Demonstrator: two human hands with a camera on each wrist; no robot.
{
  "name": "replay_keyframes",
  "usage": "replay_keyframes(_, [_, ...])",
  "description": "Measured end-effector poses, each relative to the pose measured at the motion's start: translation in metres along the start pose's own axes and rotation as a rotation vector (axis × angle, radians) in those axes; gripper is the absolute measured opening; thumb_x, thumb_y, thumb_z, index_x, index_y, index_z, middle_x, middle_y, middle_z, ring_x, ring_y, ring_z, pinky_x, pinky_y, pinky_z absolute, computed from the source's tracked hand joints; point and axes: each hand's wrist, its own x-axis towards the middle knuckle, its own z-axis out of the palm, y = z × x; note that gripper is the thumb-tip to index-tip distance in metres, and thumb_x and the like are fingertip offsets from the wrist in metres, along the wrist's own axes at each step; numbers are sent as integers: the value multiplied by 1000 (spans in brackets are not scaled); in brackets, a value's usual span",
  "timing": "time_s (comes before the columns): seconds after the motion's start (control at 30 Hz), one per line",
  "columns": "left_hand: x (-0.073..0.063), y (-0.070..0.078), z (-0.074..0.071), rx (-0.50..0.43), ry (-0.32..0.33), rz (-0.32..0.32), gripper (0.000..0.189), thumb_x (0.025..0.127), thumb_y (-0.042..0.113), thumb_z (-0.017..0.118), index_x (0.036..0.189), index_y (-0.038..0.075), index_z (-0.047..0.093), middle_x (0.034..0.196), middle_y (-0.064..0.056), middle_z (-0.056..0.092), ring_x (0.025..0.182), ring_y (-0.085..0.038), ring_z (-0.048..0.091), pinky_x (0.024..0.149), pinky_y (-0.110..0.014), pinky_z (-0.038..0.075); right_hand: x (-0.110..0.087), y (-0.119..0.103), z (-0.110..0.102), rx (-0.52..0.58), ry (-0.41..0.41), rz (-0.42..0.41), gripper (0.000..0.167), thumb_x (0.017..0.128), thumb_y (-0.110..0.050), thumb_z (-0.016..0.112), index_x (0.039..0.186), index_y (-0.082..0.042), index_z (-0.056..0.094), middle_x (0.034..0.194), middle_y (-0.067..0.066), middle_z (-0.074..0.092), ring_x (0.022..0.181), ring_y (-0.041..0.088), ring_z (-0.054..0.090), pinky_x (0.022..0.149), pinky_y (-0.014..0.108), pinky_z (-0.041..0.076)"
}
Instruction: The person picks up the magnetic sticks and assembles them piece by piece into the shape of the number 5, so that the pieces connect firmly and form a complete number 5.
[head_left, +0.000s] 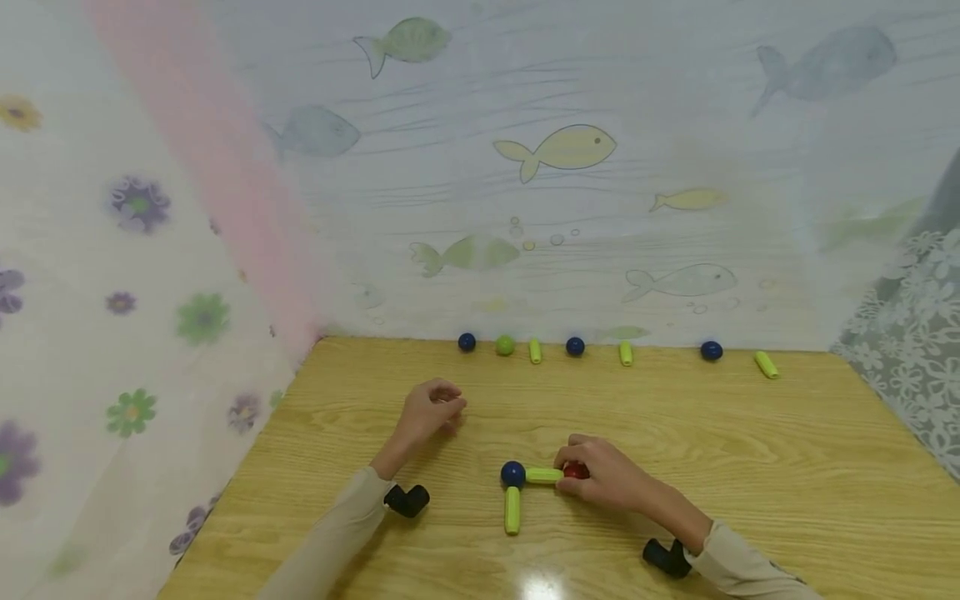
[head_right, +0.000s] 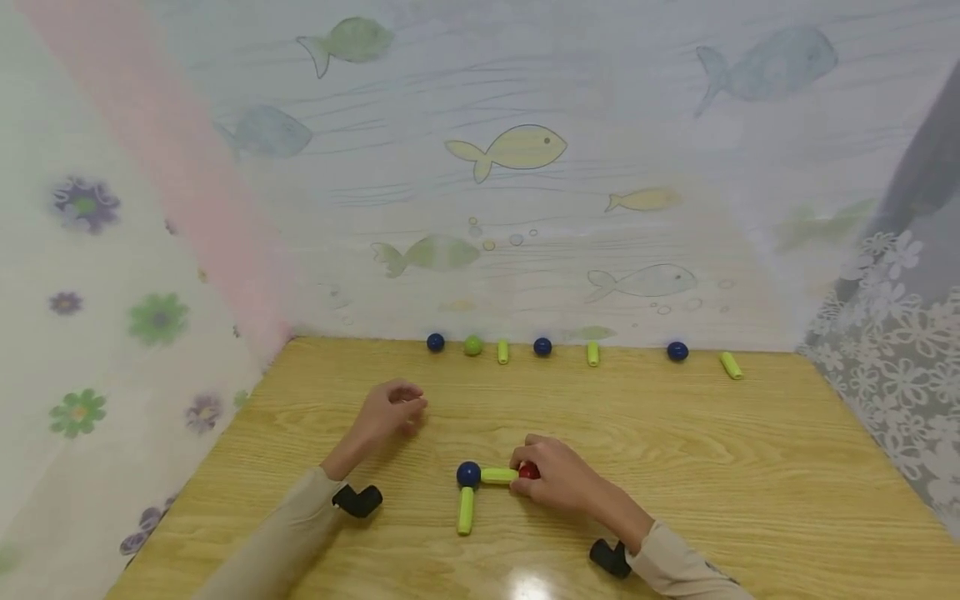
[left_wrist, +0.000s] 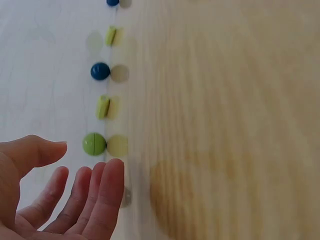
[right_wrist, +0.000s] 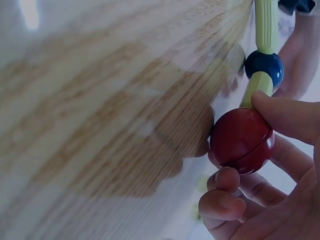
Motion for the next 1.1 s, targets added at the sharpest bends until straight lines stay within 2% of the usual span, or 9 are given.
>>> replay_keyframes(0.2, [31, -3, -5, 37, 126, 18, 27, 87, 7, 68, 109, -8, 61, 97, -15, 63, 84, -36, 63, 68, -40, 56, 0, -2, -1, 18, -16, 19, 12, 87, -25, 69, 93, -15, 69, 81, -7, 52, 65, 3, 42, 55, 19, 38])
replay_keyframes(0.43, [64, -9, -9, -24, 193, 41, 31, 86, 4, 69, 112, -9, 59, 103, -18, 59, 91, -34, 61, 74, -40, 55, 0, -2, -2, 29, -12, 21, 13, 87, -26, 69, 93, -15, 69, 83, -7, 54, 66, 4, 43, 55, 20, 39])
replay_keyframes(0.57, [80, -13, -8, 50, 243, 69, 29, 85, 8, 70, 110, -5, 60, 104, -16, 59, 93, -29, 59, 76, -38, 54, 1, -1, -1, 24, -9, 23, 11, 86, -25, 70, 92, -15, 69, 81, -6, 53, 65, 5, 43, 54, 19, 39])
replay_keyframes(0.7, [92, -16, -4, 119, 293, 114, 30, 85, 12, 72, 109, -2, 60, 105, -15, 59, 96, -27, 58, 81, -39, 50, 2, -1, -1, 25, -13, 40, 10, 85, -23, 71, 92, -16, 69, 81, -7, 52, 64, 5, 43, 54, 19, 38])
replay_keyframes(0.93, [106, -18, 7, 102, 335, 99, 34, 83, 15, 74, 111, 0, 62, 106, -14, 61, 94, -25, 57, 82, -39, 49, 1, 0, 0, 35, -13, 48, 11, 85, -22, 71, 94, -15, 70, 81, -7, 51, 64, 5, 43, 53, 19, 39])
replay_keyframes(1.1, [112, -17, 13, 106, 351, 119, 32, 83, 10, 73, 110, -2, 61, 105, -17, 60, 93, -27, 57, 81, -40, 49, 2, -1, -1, 33, -14, 53, 12, 86, -23, 70, 94, -14, 69, 82, -6, 52, 65, 6, 43, 54, 19, 38])
